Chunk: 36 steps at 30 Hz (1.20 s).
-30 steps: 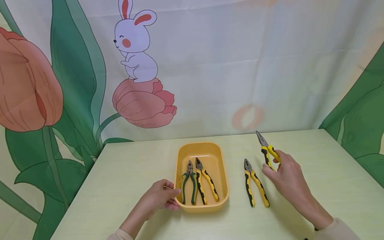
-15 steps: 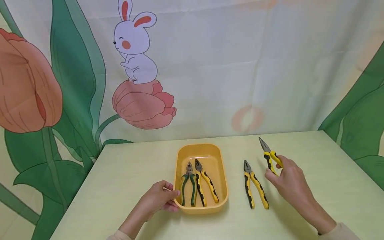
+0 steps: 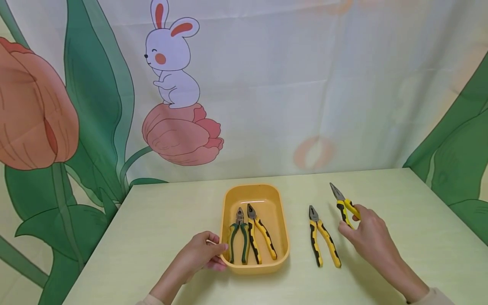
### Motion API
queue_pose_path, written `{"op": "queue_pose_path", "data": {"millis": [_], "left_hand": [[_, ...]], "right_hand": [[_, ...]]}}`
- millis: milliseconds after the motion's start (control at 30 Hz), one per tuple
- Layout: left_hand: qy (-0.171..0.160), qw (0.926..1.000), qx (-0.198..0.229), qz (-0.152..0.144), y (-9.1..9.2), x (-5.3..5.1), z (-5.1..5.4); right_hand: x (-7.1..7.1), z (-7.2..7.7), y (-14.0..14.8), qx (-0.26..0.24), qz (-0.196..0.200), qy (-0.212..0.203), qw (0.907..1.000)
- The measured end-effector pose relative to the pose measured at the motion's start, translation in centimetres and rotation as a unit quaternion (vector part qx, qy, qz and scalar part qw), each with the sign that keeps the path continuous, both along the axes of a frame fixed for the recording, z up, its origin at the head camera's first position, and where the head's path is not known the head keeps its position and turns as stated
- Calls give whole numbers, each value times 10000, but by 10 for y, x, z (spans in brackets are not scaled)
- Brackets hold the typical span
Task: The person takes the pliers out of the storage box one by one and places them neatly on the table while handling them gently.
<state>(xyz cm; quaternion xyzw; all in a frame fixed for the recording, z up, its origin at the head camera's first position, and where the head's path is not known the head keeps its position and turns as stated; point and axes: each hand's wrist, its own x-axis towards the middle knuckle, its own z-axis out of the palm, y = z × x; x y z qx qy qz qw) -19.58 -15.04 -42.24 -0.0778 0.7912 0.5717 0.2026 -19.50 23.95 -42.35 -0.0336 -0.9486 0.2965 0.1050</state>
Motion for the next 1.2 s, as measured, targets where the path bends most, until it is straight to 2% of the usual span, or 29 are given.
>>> {"op": "queue_pose_path", "data": {"millis": [600,1200], "left_hand": [[94,9999,89,-5,0,-1,-1],[24,10000,84,-13,0,-2,-5]], "right_hand": [[-1,-9,1,49,-38,-313,9995],[-5,-22,5,53,-126,-743,9971]]}}
